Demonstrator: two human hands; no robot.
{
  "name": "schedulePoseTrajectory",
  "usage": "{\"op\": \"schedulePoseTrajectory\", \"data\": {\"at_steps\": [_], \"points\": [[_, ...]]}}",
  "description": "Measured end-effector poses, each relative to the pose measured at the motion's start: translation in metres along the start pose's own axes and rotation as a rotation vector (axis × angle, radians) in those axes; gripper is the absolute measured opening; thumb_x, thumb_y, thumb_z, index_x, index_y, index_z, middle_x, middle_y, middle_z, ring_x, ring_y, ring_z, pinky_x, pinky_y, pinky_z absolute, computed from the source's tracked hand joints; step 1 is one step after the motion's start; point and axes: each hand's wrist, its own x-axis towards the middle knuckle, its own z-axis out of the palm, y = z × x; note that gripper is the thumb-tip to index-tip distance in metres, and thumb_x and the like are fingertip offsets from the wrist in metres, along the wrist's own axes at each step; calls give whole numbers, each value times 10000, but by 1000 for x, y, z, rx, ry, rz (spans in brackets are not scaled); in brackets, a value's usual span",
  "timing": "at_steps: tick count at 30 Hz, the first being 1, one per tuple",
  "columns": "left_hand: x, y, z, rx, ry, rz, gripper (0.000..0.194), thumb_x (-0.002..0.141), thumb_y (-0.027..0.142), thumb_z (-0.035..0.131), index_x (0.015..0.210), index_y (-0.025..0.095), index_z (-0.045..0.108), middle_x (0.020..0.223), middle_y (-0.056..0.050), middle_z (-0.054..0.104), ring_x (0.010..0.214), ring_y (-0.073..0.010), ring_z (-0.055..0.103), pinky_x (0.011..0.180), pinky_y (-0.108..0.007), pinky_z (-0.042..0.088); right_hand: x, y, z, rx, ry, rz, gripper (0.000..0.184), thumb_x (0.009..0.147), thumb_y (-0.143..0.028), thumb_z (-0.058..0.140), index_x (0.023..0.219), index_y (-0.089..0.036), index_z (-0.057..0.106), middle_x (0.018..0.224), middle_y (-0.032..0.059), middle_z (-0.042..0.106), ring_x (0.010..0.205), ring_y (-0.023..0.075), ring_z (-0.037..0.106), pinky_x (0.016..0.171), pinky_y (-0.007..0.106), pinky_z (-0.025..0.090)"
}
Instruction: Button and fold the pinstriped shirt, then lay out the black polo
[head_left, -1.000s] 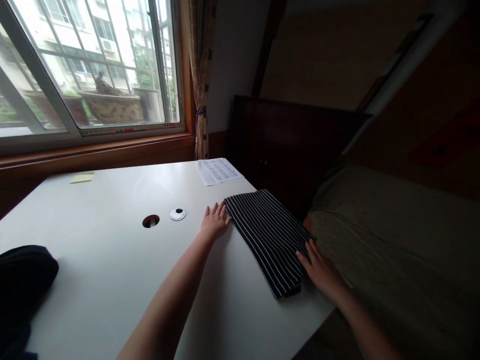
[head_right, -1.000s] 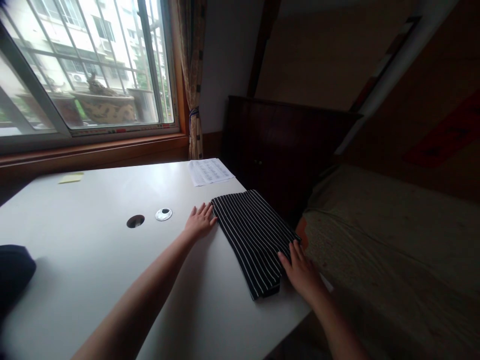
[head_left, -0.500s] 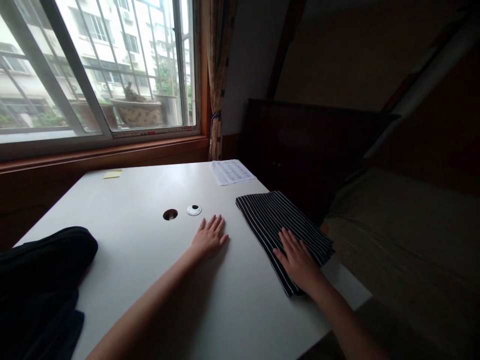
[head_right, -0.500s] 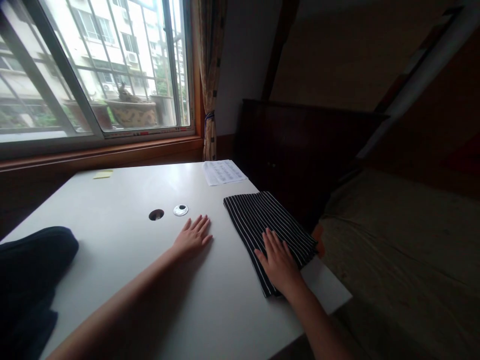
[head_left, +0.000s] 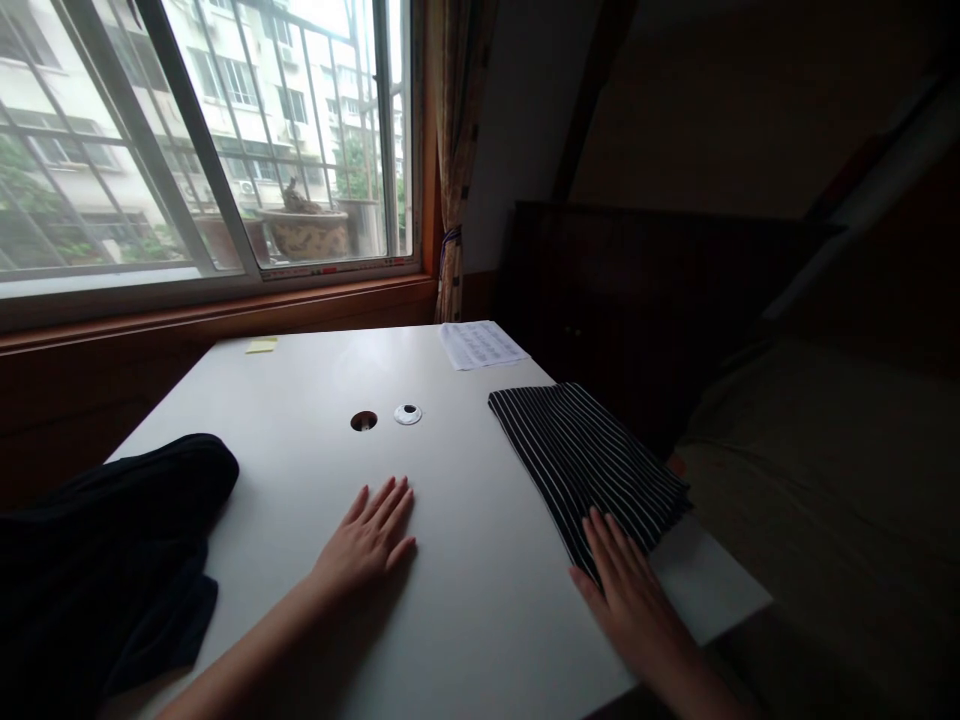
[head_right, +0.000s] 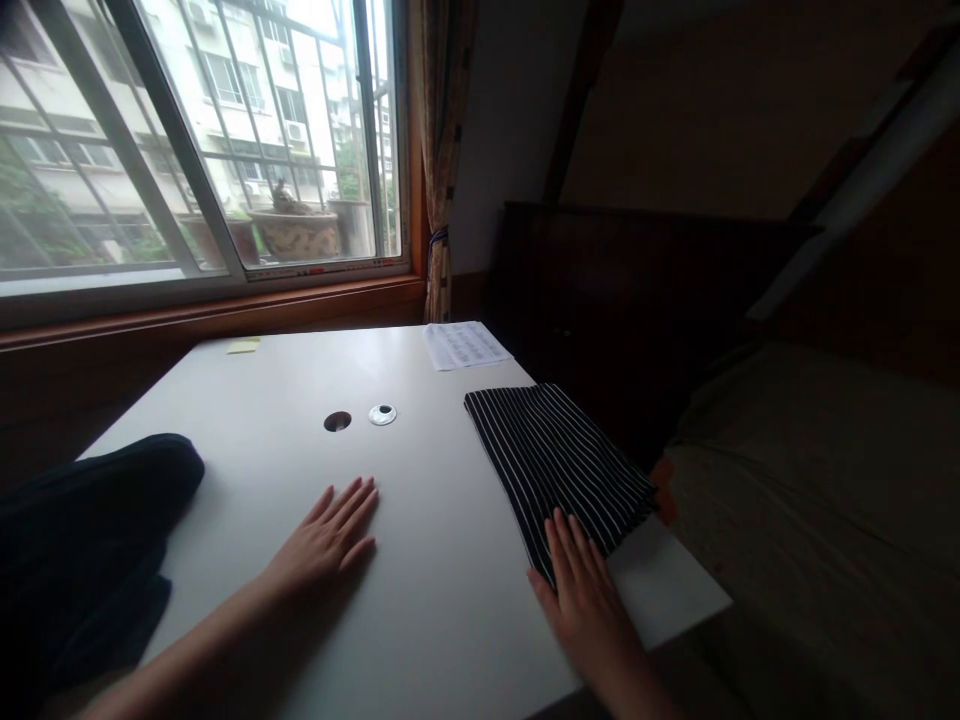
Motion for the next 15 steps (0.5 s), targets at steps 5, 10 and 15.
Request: {"op": "schedulePoseTrajectory", "data": {"at_steps": [5,10,15], "points": [[-54,15,-25,-157,-52,60,672,1006,509,412,1571,348,88,1613,8,180,1496,-266,228,1228,-506,236,-10,-25,-4,89,-64,-192,703,995,-452,440,1598,-241,146,1590,93,334,1455,351,331,1091,592,412],[-97,11,-68,-387,-94,-97,635,1018,422,414,1532,524,56,1574,163,294,1420,-154,406,1148,-330,436,14,-42,-3,205,-159,-373,665,1003,-399,446,1591,-249,175,1594,66,324,1448,297,360,1126,503,420],[-147,-54,-109,31,303,-342,603,967,449,412,1531,492,202,1531,129,429,1441,-215,380,1218,-511,273,39,-54,4,217,-202,-462,673,1004,-412,456,1591,-239,175,1611,71,279,1464,289,329,1161,484,380]]}}
